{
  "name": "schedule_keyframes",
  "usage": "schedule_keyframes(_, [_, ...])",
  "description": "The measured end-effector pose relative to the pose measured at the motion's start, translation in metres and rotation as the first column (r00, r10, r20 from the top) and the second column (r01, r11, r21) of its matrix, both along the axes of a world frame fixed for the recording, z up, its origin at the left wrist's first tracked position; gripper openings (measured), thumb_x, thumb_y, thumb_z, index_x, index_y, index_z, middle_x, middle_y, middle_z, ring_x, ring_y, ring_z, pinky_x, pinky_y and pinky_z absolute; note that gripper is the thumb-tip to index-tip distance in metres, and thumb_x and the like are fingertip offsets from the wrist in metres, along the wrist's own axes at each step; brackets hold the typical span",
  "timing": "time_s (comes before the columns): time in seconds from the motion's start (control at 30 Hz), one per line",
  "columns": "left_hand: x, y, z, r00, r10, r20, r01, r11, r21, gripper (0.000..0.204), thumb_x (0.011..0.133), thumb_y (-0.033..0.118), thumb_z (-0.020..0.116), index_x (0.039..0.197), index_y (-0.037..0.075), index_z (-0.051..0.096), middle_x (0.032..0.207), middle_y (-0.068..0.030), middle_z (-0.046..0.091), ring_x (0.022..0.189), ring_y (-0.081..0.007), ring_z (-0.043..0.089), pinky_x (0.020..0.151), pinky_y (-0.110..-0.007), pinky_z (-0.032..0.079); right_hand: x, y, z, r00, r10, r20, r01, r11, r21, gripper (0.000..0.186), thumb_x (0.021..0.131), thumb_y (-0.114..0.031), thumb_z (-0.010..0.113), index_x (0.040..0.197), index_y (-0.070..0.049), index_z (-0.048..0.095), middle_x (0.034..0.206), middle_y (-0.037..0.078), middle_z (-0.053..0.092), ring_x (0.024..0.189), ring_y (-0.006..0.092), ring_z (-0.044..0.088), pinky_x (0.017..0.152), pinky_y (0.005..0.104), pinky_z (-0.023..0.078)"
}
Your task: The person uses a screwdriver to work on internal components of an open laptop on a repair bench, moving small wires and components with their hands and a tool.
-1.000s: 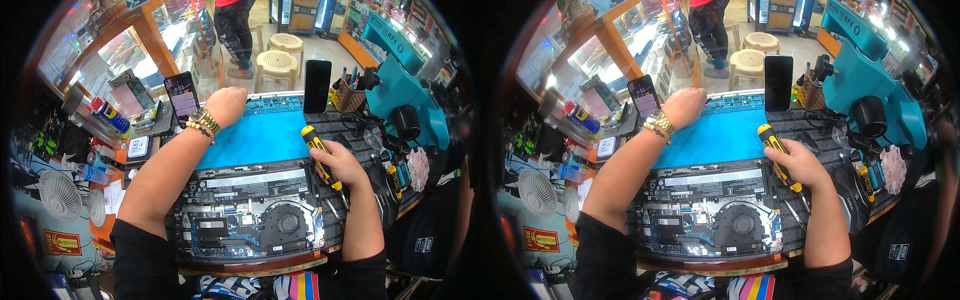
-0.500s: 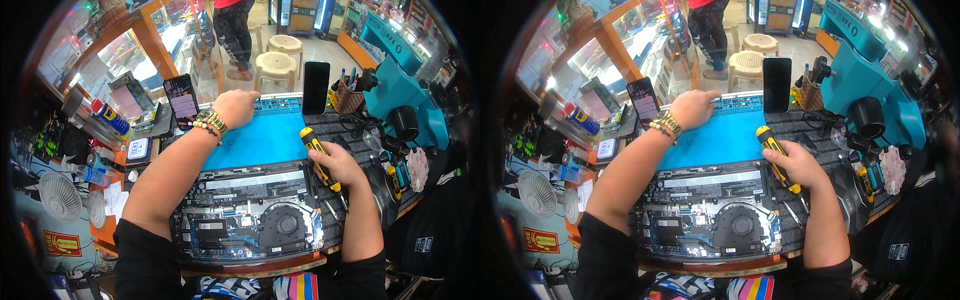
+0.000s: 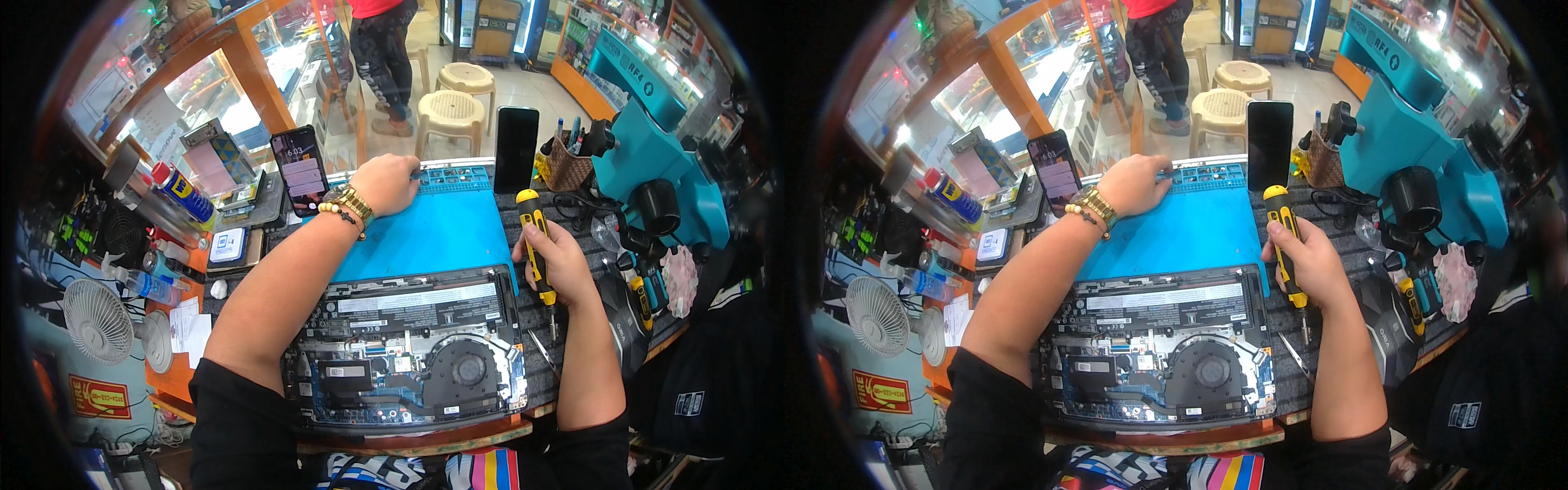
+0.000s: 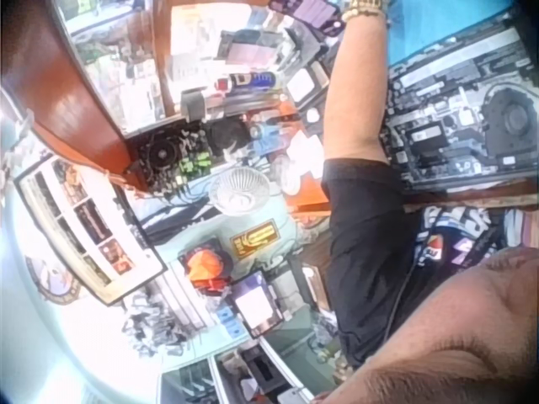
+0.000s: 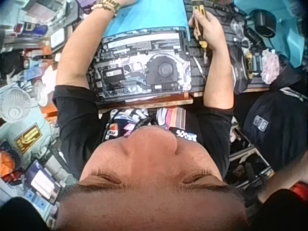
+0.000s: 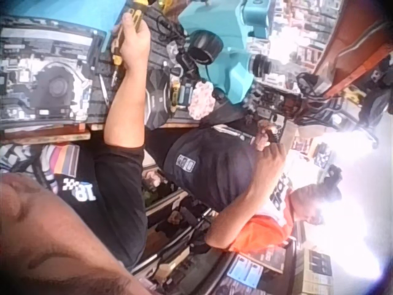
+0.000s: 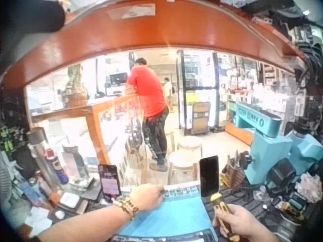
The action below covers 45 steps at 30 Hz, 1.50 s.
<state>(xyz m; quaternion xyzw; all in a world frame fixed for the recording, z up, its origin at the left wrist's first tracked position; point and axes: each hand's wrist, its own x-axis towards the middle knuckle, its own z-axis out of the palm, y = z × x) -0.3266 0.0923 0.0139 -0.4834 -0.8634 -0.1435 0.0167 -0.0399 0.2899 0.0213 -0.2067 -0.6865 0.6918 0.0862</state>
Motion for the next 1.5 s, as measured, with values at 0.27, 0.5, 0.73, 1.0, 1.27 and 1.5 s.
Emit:
schedule_keyframes(0.27, [-0.004, -0.004, 0.005, 0.998, -0.019, 0.064, 0.022, 0.999, -0.046, 0.032, 0.101, 0.026, 0.069, 0.127, 0.008, 0.076, 0.107, -0.0233, 0.080, 0.107, -0.0418, 0.076, 0.099, -0.051, 0.059, -0.001, 0.002, -0.009, 0.998, -0.022, 0.061, 0.009, 0.980, 0.197, 0.045, 0.111, -0.042, 0.066, 0.125, 0.000, 0.069, 0.109, 0.009, 0.074, 0.065, 0.0099, 0.063, 0.056, 0.0267, 0.051])
schedule_keyframes(0.5, [0.001, -0.002, 0.008, 0.997, -0.001, 0.074, 0.005, 0.998, -0.055, 0.032, 0.102, 0.026, 0.070, 0.127, 0.007, 0.075, 0.109, -0.0219, 0.080, 0.110, -0.0412, 0.075, 0.100, -0.051, 0.058, 0.003, 0.002, -0.006, 0.998, -0.007, 0.065, -0.011, 0.959, 0.284, 0.045, 0.107, -0.042, 0.071, 0.122, 0.000, 0.074, 0.108, 0.008, 0.075, 0.091, 0.0120, 0.067, 0.078, 0.0296, 0.056])
schedule_keyframes(0.73, [0.007, 0.001, 0.012, 0.998, 0.043, 0.046, -0.038, 0.994, -0.103, 0.033, 0.102, 0.027, 0.070, 0.128, 0.008, 0.075, 0.112, -0.0215, 0.080, 0.112, -0.0411, 0.074, 0.101, -0.051, 0.058, 0.012, -0.004, 0.013, 0.970, 0.190, 0.152, -0.221, 0.948, 0.228, 0.051, 0.103, -0.045, 0.076, 0.119, 0.004, 0.071, 0.093, 0.001, 0.068, 0.085, 0.0095, 0.060, 0.075, 0.0313, 0.051])
schedule_keyframes(1.0, [0.000, 0.003, 0.012, 0.995, 0.029, 0.095, -0.017, 0.993, -0.117, 0.035, 0.101, 0.028, 0.071, 0.129, 0.007, 0.074, 0.117, -0.0233, 0.079, 0.117, -0.0420, 0.073, 0.105, -0.051, 0.056, 0.013, -0.003, 0.014, 0.961, 0.233, 0.151, -0.265, 0.933, 0.244, 0.047, 0.104, -0.046, 0.075, 0.110, 0.000, 0.072, 0.092, 0.001, 0.068, 0.085, 0.0105, 0.061, 0.076, 0.0309, 0.051])
schedule_keyframes(1.27, [-0.010, 0.002, 0.011, 0.994, -0.051, 0.096, 0.065, 0.987, -0.147, 0.038, 0.101, 0.030, 0.073, 0.131, 0.007, 0.073, 0.120, -0.0233, 0.078, 0.119, -0.0425, 0.072, 0.106, -0.051, 0.056, 0.013, 0.000, 0.009, 0.950, 0.273, 0.153, -0.304, 0.922, 0.239, 0.046, 0.104, -0.045, 0.074, 0.112, 0.000, 0.072, 0.095, 0.002, 0.070, 0.086, 0.0118, 0.063, 0.079, 0.0319, 0.052])
schedule_keyframes(1.5, [-0.005, 0.003, 0.014, 0.993, -0.009, 0.119, 0.027, 0.988, -0.149, 0.040, 0.101, 0.030, 0.074, 0.133, 0.007, 0.072, 0.121, -0.0239, 0.078, 0.119, -0.0421, 0.072, 0.106, -0.050, 0.056, 0.014, 0.002, 0.012, 0.991, 0.013, 0.130, -0.064, 0.916, 0.396, 0.048, 0.106, -0.044, 0.072, 0.114, 0.003, 0.075, 0.100, 0.004, 0.076, 0.093, 0.0125, 0.066, 0.086, 0.0319, 0.053])
